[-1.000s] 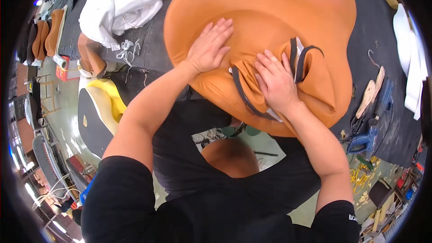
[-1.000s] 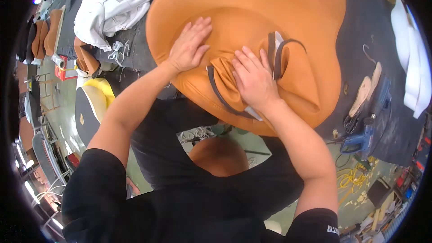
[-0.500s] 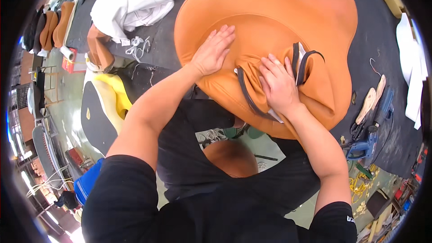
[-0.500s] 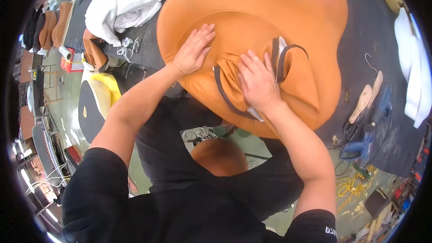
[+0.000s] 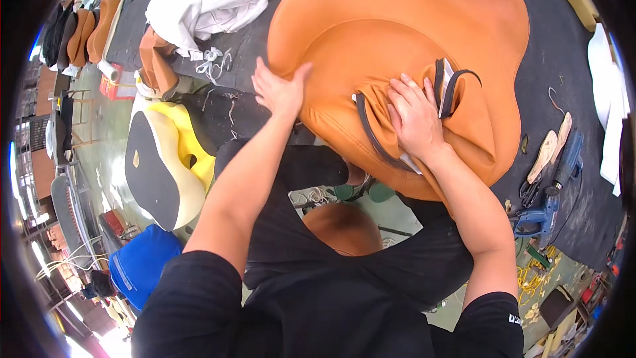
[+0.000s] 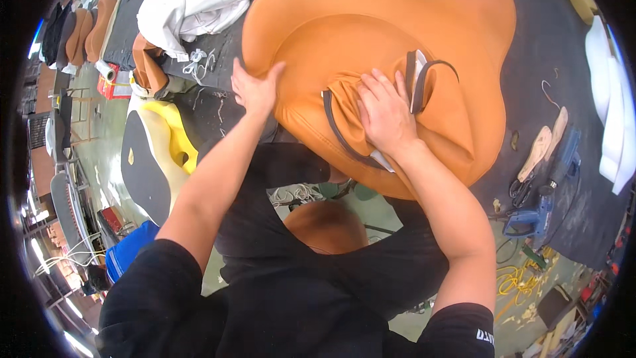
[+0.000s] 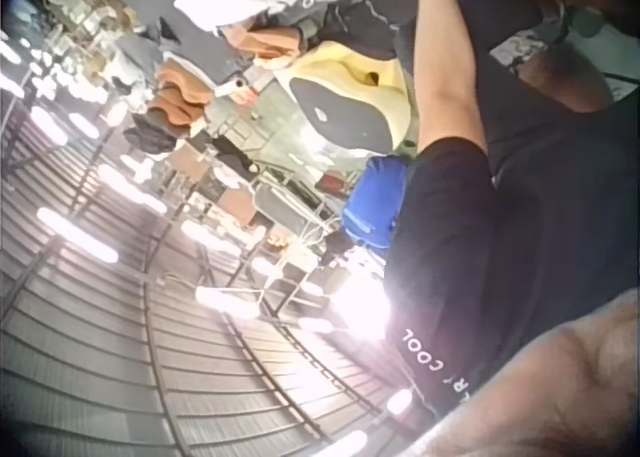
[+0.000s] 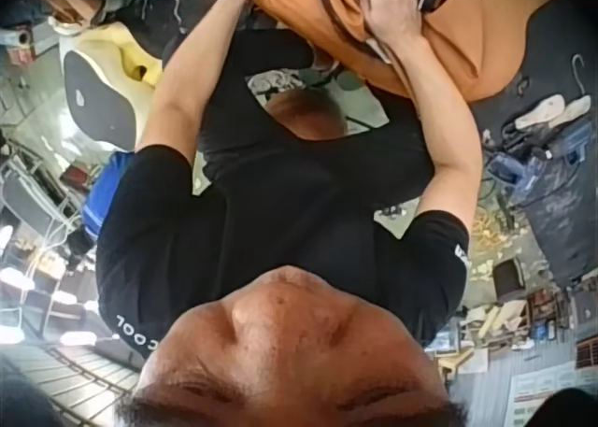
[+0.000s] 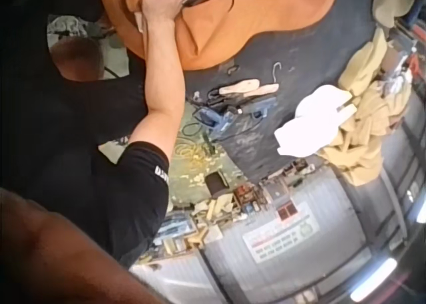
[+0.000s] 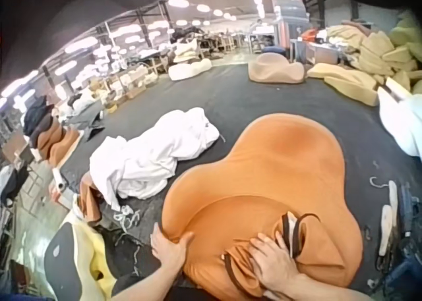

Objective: Manually fitting and smoothing a leather cover onto a foam chair seat component.

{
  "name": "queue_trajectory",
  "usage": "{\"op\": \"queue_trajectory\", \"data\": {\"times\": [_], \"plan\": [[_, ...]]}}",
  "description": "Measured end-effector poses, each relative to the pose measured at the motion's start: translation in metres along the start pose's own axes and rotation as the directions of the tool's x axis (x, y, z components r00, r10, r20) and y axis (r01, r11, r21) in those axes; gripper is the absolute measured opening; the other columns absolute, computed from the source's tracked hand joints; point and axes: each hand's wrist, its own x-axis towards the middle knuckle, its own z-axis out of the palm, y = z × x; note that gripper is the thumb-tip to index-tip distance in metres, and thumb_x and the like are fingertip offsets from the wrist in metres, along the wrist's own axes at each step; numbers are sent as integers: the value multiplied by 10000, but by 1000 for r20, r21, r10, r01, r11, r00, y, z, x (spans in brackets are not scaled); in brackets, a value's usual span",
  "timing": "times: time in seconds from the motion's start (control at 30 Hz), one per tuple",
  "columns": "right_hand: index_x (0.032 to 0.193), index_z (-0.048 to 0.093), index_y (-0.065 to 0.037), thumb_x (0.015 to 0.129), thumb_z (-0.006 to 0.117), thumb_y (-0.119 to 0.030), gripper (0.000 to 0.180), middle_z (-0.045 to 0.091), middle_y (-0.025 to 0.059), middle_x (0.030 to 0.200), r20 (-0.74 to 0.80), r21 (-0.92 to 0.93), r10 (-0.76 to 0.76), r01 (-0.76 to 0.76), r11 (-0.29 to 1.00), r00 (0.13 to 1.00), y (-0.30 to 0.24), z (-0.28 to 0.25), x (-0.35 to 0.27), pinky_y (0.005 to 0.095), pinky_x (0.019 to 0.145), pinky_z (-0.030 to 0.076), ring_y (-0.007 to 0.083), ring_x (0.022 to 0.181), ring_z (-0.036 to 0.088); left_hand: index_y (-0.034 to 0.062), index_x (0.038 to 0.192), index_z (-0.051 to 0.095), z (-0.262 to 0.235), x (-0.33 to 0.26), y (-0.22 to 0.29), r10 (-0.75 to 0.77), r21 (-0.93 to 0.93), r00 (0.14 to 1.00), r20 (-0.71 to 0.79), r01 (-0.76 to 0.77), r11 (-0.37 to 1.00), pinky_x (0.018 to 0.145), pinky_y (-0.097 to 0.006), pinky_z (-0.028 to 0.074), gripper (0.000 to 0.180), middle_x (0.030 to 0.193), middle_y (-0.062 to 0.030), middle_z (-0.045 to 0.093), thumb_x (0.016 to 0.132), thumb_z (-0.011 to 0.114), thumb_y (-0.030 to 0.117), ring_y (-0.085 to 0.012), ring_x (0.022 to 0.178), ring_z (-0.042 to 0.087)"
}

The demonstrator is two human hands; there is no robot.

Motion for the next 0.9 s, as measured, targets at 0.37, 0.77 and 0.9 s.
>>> {"op": "queue_trajectory", "data": {"times": [0.37, 0.77, 0.9], "plan": [[1202, 695, 5, 961, 671, -165, 296, 663, 172, 1349, -53, 55, 6, -4, 999, 999, 1, -10, 10, 632, 1186, 344, 369, 1364, 558, 251, 1688, 119, 16, 11, 14, -30, 31, 1000, -6, 30, 999, 1151, -823, 196, 1203, 1690, -235, 240, 793, 842, 602, -520, 1578, 135], [960, 709, -43, 901, 630, -176, 166, 722, 216, 947, 372, -172, 310, -263, 949, 875, -41, -73, -2, 536, 814, 565, 412, 919, 707, 67, 1667, 183, 22, -29, -29, -52, -264, 993, 102, 78, 961, 1274, -562, 205, 1084, 1675, -287, 256, 877, 844, 405, -462, 1575, 179], [1170, 646, -58, 814, 779, -173, 397, 655, 144, 1122, 127, -315, 202, -154, 937, 971, -12, -78, 21, 484, 966, 481, 349, 1096, 633, -44, 1647, 92, 41, -85, -38, -2, -329, 998, 69, 24, 944, 1282, -543, 201, 1131, 1653, -347, 239, 889, 834, 349, -486, 1561, 200]]}}
